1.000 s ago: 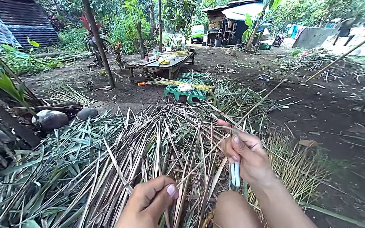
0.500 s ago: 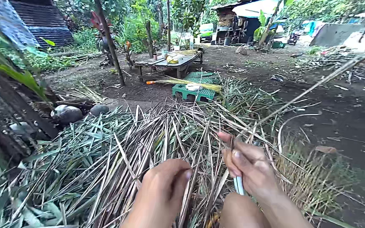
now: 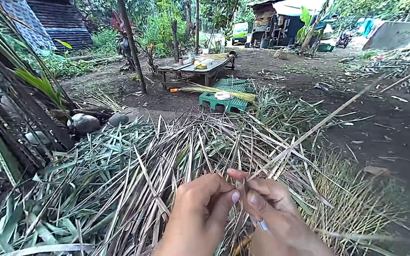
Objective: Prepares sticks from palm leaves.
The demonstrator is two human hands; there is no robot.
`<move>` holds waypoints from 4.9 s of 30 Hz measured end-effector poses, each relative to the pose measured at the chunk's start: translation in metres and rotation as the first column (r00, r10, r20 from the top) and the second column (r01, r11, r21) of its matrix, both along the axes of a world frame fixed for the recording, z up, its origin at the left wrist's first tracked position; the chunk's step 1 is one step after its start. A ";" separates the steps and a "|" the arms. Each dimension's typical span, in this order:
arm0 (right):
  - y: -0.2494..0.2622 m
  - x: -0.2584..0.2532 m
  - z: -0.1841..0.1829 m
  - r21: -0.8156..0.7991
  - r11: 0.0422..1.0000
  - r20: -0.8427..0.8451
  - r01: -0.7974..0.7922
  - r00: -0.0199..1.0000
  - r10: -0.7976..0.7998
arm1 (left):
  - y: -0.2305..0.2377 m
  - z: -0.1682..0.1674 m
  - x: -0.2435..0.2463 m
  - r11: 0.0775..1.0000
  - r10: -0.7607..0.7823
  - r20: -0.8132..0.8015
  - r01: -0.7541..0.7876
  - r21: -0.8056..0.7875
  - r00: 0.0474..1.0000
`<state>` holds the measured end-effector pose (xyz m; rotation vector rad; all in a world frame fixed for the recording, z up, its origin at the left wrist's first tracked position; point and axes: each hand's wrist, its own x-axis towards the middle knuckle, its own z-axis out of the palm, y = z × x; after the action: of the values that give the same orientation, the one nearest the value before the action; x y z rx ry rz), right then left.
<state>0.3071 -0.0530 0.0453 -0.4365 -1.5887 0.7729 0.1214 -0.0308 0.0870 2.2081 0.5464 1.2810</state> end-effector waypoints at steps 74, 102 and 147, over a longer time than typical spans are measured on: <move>-0.008 0.010 0.005 -0.243 0.931 -0.117 -0.274 0.961 0.252 | -0.012 -0.009 -0.004 0.781 0.467 -0.075 -0.371 0.503 0.881; 0.006 0.026 -0.002 -0.121 0.967 -0.259 -0.225 0.947 0.188 | -0.023 -0.002 -0.022 0.998 0.060 -0.072 -0.061 -0.016 0.996; 0.036 0.110 0.008 -0.384 0.913 -0.377 0.139 0.879 -0.293 | -0.018 -0.011 -0.050 0.817 0.487 -0.236 -0.344 0.462 0.841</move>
<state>0.4168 -0.0167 0.0534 -0.6427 -0.9698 0.9044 0.0710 -0.0487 0.0758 2.8030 1.0432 1.3114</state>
